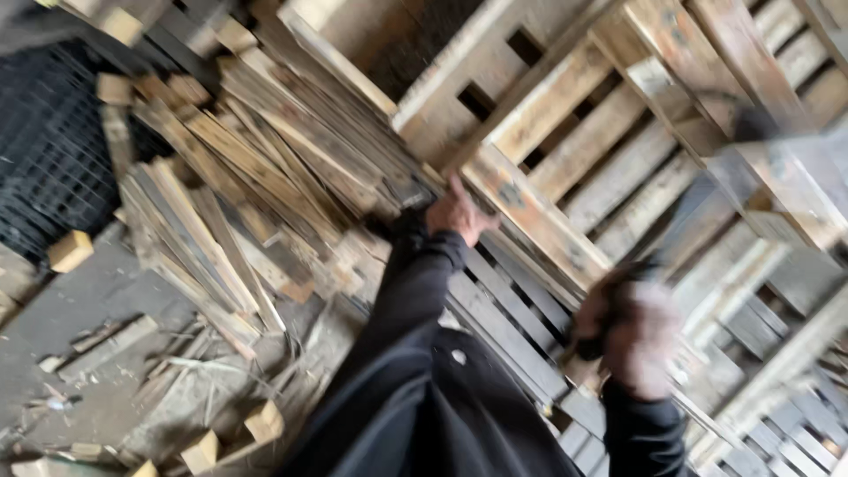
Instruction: The person assembles a wooden pallet by positioning planks and hammering nails to secure them. They repeatedly place planks, align them, and drive nails with a hammer, occasionally retrieving additional nails from a nearby container.
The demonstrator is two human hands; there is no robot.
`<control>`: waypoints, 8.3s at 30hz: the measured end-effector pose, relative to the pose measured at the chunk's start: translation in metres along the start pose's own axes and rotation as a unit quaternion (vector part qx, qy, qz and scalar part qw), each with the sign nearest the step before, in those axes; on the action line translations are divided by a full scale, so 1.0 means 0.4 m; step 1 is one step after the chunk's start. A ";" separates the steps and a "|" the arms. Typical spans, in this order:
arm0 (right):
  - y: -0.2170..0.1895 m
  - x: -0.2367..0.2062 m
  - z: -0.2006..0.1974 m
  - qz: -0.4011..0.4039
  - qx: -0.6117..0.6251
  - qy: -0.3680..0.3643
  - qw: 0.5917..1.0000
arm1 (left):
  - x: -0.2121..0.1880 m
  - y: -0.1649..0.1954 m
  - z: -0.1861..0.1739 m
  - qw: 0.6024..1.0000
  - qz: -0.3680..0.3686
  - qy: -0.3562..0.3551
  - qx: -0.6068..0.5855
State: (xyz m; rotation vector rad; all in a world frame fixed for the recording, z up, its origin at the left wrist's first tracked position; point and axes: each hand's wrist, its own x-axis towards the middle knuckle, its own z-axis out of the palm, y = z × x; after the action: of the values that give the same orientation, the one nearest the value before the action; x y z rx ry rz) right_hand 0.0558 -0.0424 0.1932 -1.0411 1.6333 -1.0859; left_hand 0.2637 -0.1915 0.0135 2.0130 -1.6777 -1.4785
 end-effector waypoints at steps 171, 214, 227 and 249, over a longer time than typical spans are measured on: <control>0.058 -0.517 -0.041 -0.177 0.187 0.243 0.935 | -0.052 0.203 0.410 0.882 0.434 -0.112 -0.147; 0.341 -0.652 0.085 0.183 0.320 0.401 0.839 | -0.126 0.220 0.403 0.872 0.373 -0.168 -0.271; 0.406 -0.532 0.056 0.258 0.181 0.296 0.901 | -0.081 0.184 0.399 0.821 0.535 -0.188 -0.062; 0.210 -0.445 0.048 0.337 0.102 0.258 0.899 | -0.078 0.164 0.437 0.797 0.585 -0.143 0.036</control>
State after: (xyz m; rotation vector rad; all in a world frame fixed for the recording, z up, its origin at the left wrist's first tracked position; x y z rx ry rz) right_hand 0.1051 0.1437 0.1477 0.0079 2.0154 -1.0525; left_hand 0.0951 -0.1109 -0.0161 0.3808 -2.3631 -1.1724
